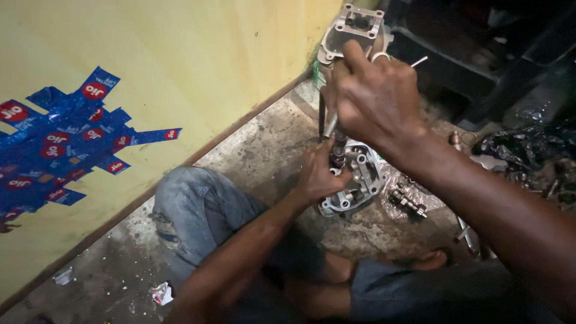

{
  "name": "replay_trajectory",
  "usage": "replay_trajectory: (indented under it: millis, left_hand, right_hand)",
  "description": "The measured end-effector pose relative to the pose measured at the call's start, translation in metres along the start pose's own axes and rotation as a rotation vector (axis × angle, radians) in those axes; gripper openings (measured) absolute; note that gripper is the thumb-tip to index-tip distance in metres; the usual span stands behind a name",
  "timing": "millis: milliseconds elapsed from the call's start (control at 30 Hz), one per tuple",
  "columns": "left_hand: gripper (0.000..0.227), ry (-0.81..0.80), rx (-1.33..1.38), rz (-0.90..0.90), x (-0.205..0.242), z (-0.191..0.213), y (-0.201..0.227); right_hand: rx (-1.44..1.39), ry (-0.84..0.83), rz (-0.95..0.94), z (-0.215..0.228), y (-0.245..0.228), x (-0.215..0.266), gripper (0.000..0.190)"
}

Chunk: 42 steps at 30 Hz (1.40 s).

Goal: The person uses a T-handle wrench to loosen and remove bolts from an engine cylinder head, handling small components by hand while sitting on the floor.

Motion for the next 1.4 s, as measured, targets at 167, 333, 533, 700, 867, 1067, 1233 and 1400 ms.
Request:
replay_trajectory:
  millis: [167, 333, 533, 700, 867, 1067, 1233, 1400]
  left_hand:
    - [0.095, 0.023, -0.038, -0.116, 0.000, -0.001, 0.000]
    - [0.092, -0.045, 0.040, 0.007, 0.000, 0.001, -0.004]
    - [0.089, -0.025, -0.023, -0.056, -0.007, 0.007, 0.011]
    - [0.052, -0.163, 0.034, 0.207, -0.010, 0.007, 0.007]
    - [0.058, -0.073, 0.198, 0.123, -0.003, 0.011, 0.009]
    - [0.039, -0.010, 0.092, -0.099, 0.004, 0.009, 0.005]
    - [0.036, -0.015, 0.129, -0.078, 0.007, 0.010, 0.000]
    - [0.036, 0.016, 0.107, -0.129, 0.007, 0.008, 0.002]
  right_hand:
    - [0.092, 0.043, -0.040, 0.002, -0.013, -0.002, 0.016]
    - [0.036, -0.057, -0.056, 0.000, -0.019, -0.003, 0.021]
    - [0.039, -0.123, -0.065, -0.005, -0.009, -0.001, 0.031]
    - [-0.018, -0.092, -0.057, -0.007, -0.002, 0.004, 0.031]
    - [-0.105, 0.030, -0.034, -0.006, 0.011, 0.010, 0.033]
    - [-0.098, 0.034, 0.017, -0.018, 0.023, 0.015, 0.035]
    - [-0.139, -0.020, 0.049, -0.033, 0.028, 0.016, 0.041]
    - [-0.181, 0.029, 0.108, -0.032, 0.036, 0.019, 0.037]
Point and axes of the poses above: each hand's wrist, its own x-axis away from the middle knuckle, its own z-axis out of the back of the hand, y = z × x, the point moved 5 cm from there along -x, towards the middle knuckle, and after that the axes turned 12 degrees about x, right-handed, at the moved point
